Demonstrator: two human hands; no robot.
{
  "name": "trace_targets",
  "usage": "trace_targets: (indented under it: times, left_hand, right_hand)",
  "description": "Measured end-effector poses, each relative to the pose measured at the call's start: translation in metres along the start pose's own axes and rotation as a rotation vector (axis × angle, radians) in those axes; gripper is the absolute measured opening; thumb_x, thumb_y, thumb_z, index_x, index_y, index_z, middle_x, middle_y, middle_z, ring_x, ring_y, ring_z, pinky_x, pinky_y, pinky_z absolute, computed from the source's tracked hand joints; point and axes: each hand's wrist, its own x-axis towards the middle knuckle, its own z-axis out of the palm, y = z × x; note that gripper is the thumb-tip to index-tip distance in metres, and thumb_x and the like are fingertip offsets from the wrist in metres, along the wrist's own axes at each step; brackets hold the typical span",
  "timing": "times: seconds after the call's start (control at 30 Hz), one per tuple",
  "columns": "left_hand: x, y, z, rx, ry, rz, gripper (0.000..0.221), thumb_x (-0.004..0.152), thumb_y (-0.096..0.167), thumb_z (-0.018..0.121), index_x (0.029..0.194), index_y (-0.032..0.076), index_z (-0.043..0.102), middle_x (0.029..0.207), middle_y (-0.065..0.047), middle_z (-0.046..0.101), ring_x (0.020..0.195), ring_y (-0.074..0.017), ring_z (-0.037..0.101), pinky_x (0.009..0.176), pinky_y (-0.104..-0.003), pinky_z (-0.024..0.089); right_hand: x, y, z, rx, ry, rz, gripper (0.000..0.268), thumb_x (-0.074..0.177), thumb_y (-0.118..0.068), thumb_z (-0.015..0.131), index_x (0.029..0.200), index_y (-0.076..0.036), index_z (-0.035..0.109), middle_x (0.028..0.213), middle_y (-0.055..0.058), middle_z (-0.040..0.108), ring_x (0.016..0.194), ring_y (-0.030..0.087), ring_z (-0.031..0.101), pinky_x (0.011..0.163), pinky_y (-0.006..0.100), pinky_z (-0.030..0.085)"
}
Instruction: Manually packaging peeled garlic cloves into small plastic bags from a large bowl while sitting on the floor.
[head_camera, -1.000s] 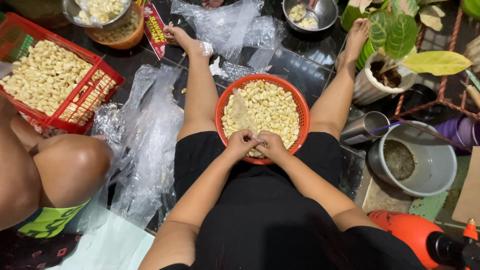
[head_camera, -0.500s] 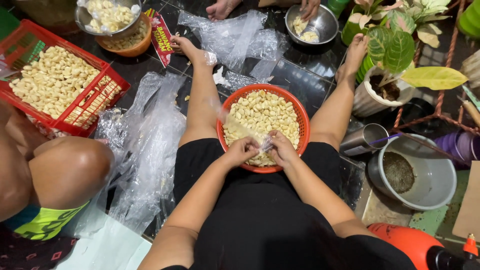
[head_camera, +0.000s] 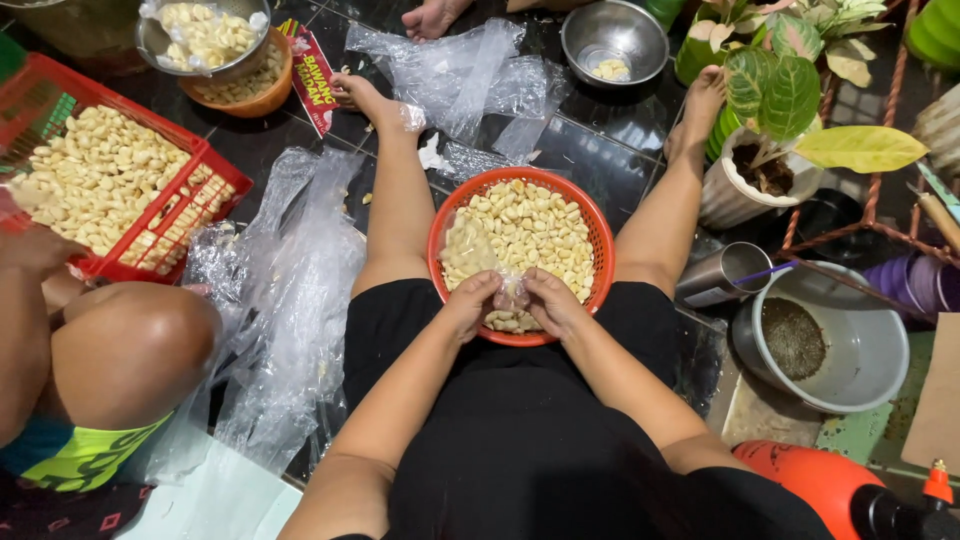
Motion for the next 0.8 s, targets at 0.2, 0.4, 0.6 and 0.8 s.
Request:
trace_targets:
  times: [0.2, 0.4, 0.6, 0.8]
  left_hand:
    - [0.026, -0.026, -0.023, 0.270, -0.081, 0.077, 0.034, 0.078, 0.004, 0.089, 0.095, 0.005, 0.059, 0.068, 0.001, 0.059, 0.060, -0.0102, 0.067, 0.050, -0.021, 0.056]
    - [0.023, -0.022, -0.029, 0.427, 0.054, 0.278, 0.012, 0.088, 0.010, 0.079, 0.094, 0.009, 0.068, 0.062, 0.000, 0.064, 0.058, -0.0028, 0.054, 0.055, -0.016, 0.042]
    - [0.024, -0.032, -0.038, 0.179, -0.204, 0.048, 0.029, 0.084, 0.004, 0.081, 0.105, 0.003, 0.061, 0.064, 0.001, 0.061, 0.051, -0.0045, 0.059, 0.046, -0.015, 0.049]
    - [0.019, -0.017, -0.034, 0.532, -0.082, 0.211, 0.019, 0.079, 0.009, 0.087, 0.089, 0.008, 0.071, 0.070, 0.003, 0.062, 0.066, -0.0039, 0.057, 0.064, -0.018, 0.048]
  right_hand:
    - [0.004, 0.003, -0.008, 0.093, -0.024, -0.036, 0.012, 0.097, -0.009, 0.065, 0.105, -0.007, 0.057, 0.071, -0.002, 0.053, 0.066, 0.012, 0.059, 0.064, 0.024, 0.048]
    - [0.006, 0.011, -0.015, 0.028, -0.001, 0.016, 0.012, 0.097, -0.011, 0.067, 0.090, -0.008, 0.058, 0.058, -0.006, 0.040, 0.046, 0.007, 0.040, 0.049, 0.022, 0.035]
    - [0.013, 0.016, -0.025, 0.088, 0.079, 0.069, 0.014, 0.098, -0.014, 0.066, 0.086, -0.011, 0.060, 0.064, -0.002, 0.046, 0.048, 0.009, 0.043, 0.046, 0.021, 0.034]
    - [0.012, 0.009, -0.028, 0.093, -0.030, 0.091, 0.023, 0.103, -0.018, 0.061, 0.081, -0.011, 0.054, 0.064, -0.003, 0.042, 0.047, 0.007, 0.039, 0.042, 0.019, 0.034]
